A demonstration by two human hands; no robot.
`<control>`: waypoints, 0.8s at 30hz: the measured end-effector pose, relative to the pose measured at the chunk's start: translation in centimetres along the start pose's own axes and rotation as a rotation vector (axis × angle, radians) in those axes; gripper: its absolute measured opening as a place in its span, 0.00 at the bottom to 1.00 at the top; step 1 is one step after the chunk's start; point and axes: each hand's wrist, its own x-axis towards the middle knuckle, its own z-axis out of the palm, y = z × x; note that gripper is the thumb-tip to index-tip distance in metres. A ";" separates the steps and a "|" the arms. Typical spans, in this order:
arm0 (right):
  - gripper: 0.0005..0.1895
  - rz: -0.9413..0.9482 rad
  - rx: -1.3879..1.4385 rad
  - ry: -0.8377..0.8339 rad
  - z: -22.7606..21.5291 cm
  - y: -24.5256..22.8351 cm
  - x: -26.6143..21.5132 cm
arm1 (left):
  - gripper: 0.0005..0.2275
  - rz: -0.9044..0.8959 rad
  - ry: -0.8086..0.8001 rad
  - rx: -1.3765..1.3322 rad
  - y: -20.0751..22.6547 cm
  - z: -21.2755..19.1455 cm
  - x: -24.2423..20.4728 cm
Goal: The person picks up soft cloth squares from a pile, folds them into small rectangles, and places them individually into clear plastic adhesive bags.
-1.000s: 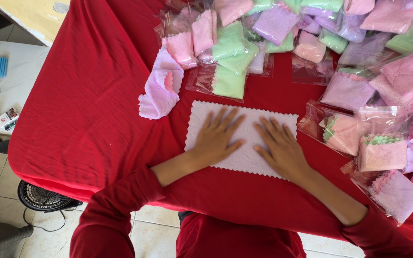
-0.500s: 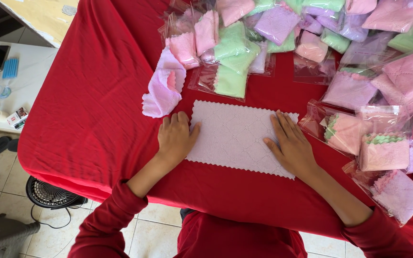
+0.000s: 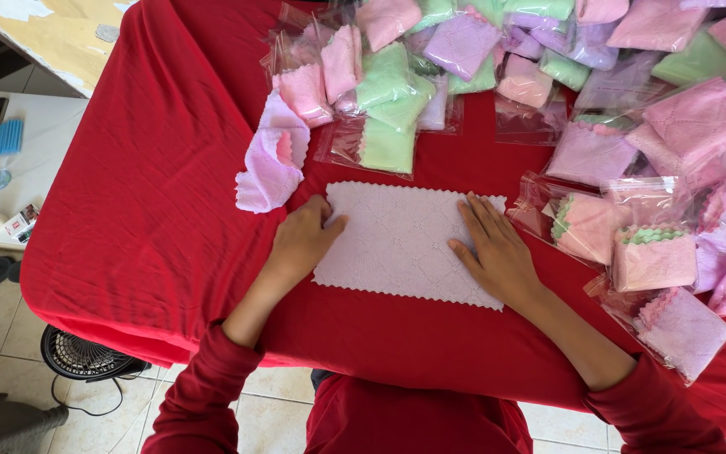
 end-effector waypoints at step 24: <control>0.34 -0.002 -0.007 -0.014 0.2 0.2 0.1 | 0.11 0.453 0.331 0.165 8.0 6.7 1.4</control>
